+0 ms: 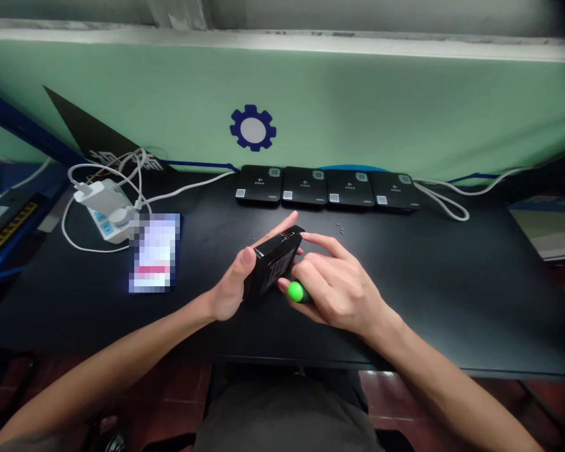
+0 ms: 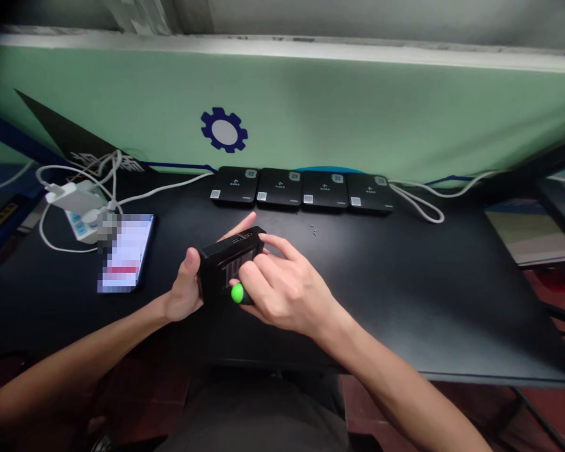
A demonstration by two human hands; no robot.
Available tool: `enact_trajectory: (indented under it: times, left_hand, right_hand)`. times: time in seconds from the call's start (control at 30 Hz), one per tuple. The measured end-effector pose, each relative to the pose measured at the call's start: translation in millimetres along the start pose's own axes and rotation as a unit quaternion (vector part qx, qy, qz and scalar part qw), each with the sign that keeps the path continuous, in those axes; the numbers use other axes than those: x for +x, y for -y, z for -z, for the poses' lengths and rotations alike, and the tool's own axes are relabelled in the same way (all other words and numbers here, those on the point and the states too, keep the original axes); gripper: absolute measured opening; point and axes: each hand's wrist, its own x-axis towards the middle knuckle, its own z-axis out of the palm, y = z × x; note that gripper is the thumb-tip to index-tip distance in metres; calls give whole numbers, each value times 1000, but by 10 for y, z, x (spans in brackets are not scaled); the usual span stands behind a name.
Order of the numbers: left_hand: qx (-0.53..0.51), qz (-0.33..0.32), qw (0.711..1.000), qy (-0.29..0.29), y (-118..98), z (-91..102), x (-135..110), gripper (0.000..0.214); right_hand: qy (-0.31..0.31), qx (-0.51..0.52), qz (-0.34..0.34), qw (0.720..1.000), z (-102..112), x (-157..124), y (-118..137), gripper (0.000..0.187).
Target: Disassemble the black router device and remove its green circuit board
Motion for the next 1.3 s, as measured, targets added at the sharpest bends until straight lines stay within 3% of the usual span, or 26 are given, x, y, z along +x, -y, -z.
enact_trajectory:
  times: [0.4, 1.3]
  left_hand:
    - [-117, 27, 993, -13, 62, 9, -20, 99]
    - [-80, 32, 996, 8, 42, 50, 18, 90]
  right_hand:
    - [6, 1, 4, 1000, -46, 4, 24, 27]
    - [3, 36, -26, 999, -31, -6, 27, 20]
